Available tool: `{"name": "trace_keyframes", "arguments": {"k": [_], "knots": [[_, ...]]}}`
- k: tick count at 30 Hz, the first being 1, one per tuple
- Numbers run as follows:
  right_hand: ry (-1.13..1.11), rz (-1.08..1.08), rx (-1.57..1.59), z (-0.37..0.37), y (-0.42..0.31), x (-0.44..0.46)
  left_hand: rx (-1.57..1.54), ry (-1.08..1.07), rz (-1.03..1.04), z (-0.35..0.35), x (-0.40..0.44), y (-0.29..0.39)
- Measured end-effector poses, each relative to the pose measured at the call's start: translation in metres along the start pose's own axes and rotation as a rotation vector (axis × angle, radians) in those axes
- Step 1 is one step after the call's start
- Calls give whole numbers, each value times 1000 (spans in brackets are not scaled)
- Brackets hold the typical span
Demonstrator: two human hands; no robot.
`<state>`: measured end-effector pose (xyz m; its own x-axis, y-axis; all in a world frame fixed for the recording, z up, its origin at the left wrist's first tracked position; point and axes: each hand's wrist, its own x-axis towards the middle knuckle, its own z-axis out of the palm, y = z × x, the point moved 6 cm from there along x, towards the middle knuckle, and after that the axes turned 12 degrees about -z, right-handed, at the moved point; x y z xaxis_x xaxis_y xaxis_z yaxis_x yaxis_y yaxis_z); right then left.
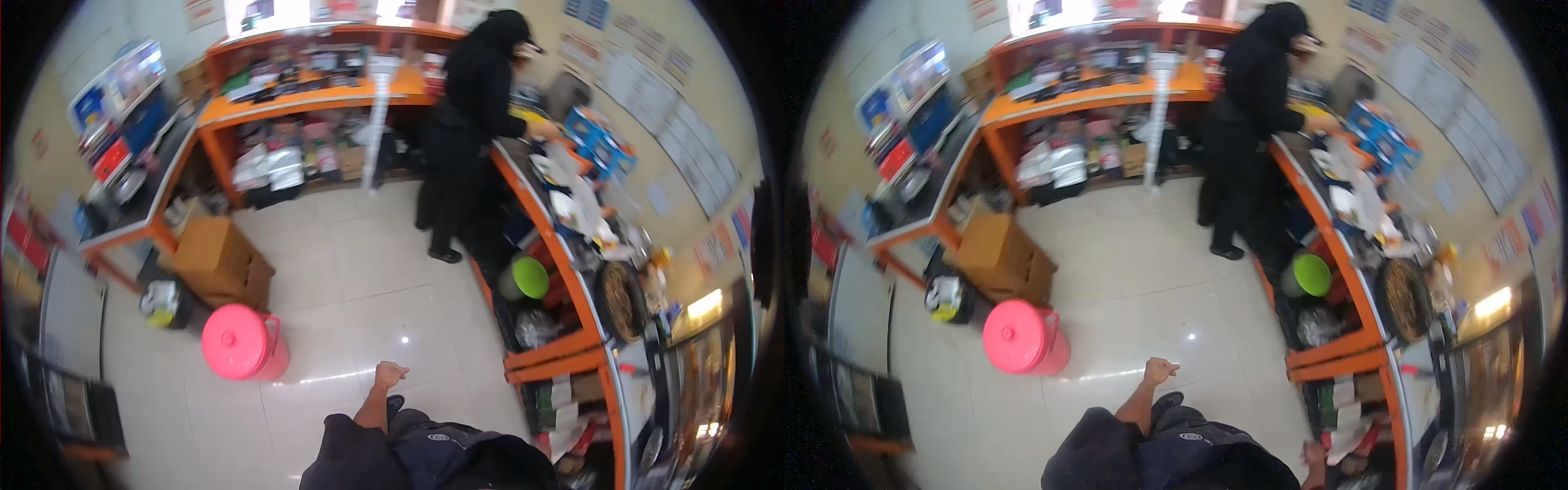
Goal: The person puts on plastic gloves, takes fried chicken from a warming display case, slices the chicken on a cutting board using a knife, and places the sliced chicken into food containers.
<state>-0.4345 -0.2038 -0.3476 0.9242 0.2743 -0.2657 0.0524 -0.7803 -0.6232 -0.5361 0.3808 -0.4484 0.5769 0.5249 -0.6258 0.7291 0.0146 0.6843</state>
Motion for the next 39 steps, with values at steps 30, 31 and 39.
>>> {"name": "trace_keyframes", "arguments": {"k": [30, 31, 39], "knots": [[-124, 523, 397, 132, 72, -43, 258, 44, -3, -39, -16, -94], [-95, 478, 396, 121, 45, -31, 266, 31, -51, -43, -22, -93], [-72, 382, 453, 134, 10, -7, 432, 266, -13, -69, -14, -104]]}}
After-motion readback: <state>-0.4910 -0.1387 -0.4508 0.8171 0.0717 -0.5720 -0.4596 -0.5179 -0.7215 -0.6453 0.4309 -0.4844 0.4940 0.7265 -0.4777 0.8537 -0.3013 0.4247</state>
